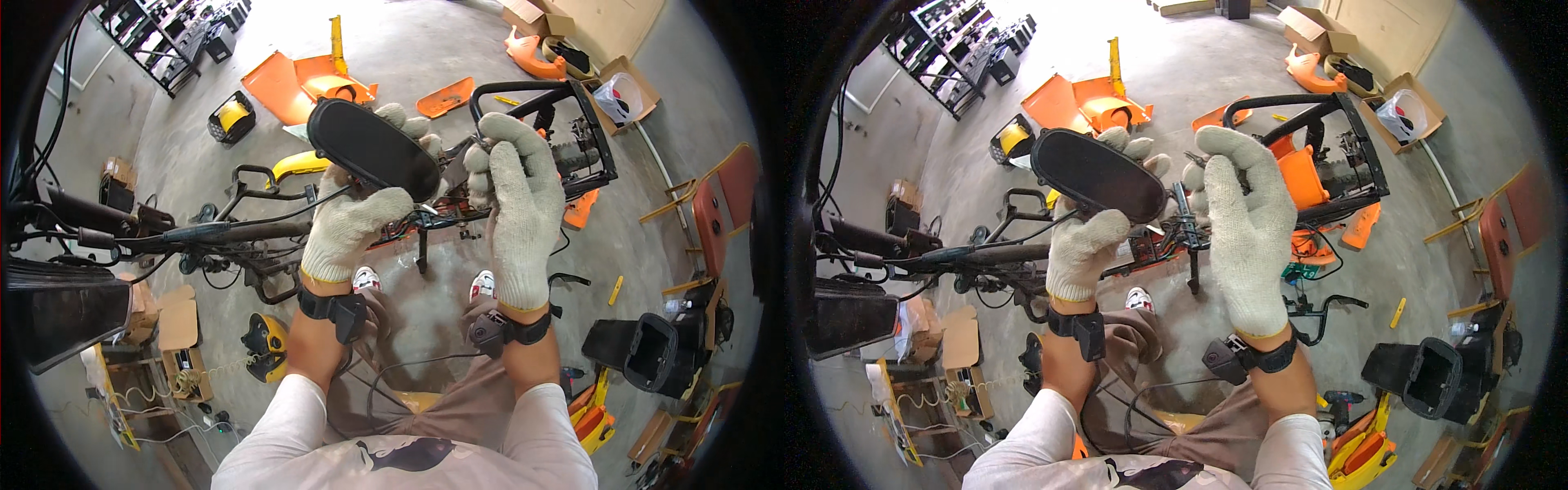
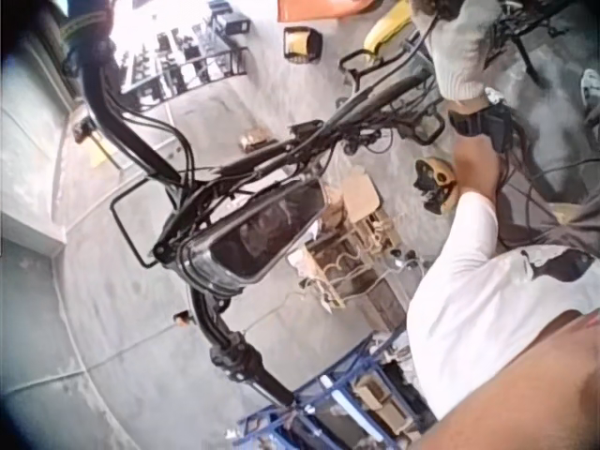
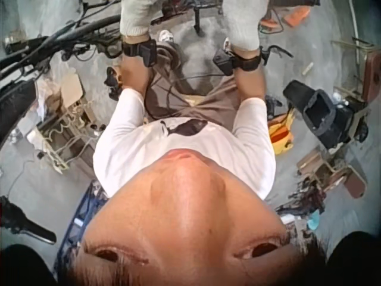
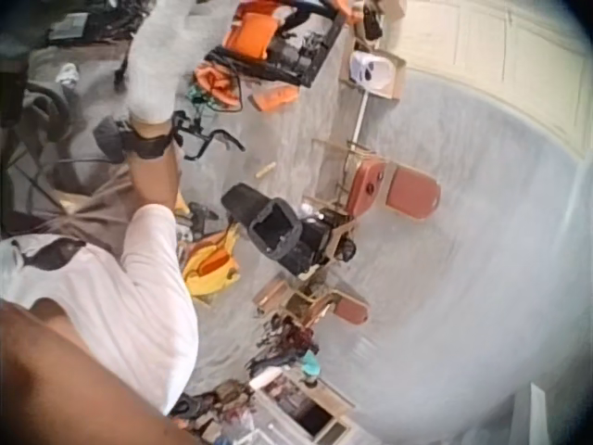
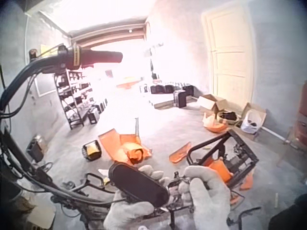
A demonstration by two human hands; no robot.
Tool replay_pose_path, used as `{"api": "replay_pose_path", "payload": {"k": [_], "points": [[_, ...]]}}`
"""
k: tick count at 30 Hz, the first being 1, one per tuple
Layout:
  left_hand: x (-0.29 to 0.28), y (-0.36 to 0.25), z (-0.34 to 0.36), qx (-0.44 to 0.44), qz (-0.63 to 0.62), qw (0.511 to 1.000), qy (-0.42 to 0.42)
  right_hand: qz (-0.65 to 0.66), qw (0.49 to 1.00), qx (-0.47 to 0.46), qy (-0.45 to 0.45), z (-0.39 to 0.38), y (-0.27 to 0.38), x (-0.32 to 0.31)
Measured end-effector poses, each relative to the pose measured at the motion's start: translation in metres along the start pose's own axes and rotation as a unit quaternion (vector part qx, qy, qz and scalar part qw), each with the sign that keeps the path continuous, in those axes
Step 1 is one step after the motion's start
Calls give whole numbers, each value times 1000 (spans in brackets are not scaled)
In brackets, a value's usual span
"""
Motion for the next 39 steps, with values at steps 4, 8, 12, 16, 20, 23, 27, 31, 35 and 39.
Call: {"api": "replay_pose_path", "payload": {"k": [4,8,12,16,20,23,27,31,35,39], "points": [[1,0,0,4,-51,999,17,-46,999,-1,2,3,0,2],[-2,-1,2,12,-69,997,29,-99,995,-32,7,5,-1,-4],[-5,1,1,13,-83,995,50,-105,994,-29,22,5,-4,-2],[-5,-3,-1,-16,3,1000,1,-56,998,4,18,2,-4,1],[-3,-3,-2,-27,30,999,9,-24,999,27,27,2,-7,2],[-4,-3,-3,-22,43,999,2,-29,999,25,19,1,-7,3],[-8,-3,-3,-31,59,997,25,-27,999,28,22,2,-11,2],[-4,-10,-6,-44,81,996,9,-39,998,28,31,2,-11,4],[-16,-12,-17,-19,272,962,21,-67,997,30,31,1,-8,4],[-40,9,-26,33,415,908,48,-95,995,31,31,0,-11,2]]}}
Point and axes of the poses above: each hand's wrist, its own z-axis towards the middle knuckle, its own x-axis out of the palm, y = z × x, the point moved 6 cm from there along z, towards the middle knuckle, and after that the axes turned 15 degrees about z, right-handed, at the moved point
